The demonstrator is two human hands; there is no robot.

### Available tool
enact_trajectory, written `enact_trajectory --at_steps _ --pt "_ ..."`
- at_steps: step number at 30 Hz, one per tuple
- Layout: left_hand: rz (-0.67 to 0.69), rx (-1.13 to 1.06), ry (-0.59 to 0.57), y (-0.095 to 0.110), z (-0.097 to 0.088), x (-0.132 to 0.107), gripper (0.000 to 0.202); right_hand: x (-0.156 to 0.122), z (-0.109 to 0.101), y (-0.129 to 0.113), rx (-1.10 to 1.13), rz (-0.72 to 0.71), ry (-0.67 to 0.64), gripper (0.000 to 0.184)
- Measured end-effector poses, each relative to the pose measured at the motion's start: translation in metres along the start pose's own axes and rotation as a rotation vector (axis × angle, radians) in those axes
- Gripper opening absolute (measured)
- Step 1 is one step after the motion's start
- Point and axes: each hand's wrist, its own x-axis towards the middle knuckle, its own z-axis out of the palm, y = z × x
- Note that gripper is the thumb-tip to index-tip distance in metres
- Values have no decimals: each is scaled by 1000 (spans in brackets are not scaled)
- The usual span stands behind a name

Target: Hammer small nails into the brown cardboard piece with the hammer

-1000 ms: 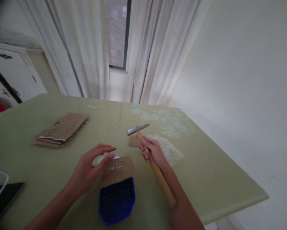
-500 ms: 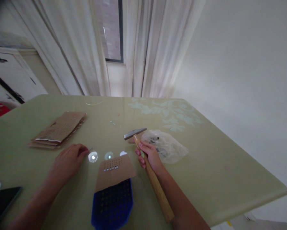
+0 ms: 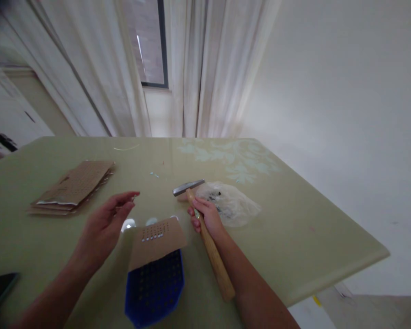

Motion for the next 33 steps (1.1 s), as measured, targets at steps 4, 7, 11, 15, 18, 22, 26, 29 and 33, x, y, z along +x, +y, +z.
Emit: enact_trajectory --at_steps 4,7,11,15,18,22,26,29,33 --pt "28 -316 -122 31 10 -13 17 1 0 1 5 -1 19 47" --pt "8 -313 -239 38 11 -20 15 2 -2 3 5 5 26 40" --pt "8 -246 -265 38 12 -21 16 3 -3 5 3 19 19 28" --pt "44 -181 -267 38 14 -22 16 3 -2 5 13 13 23 38" --pt "66 -157 -270 38 15 -22 15 3 -1 4 19 5 26 45" --pt "82 -158 -265 36 16 -22 15 3 -1 4 15 3 23 45" --pt "98 -160 -257 35 17 -23 15 2 -1 4 6 -5 24 46" --pt "109 -155 -261 34 18 -23 14 2 0 3 -7 -7 22 49" --pt "163 -145 -236 33 18 -24 12 1 3 -1 -44 -8 19 50"
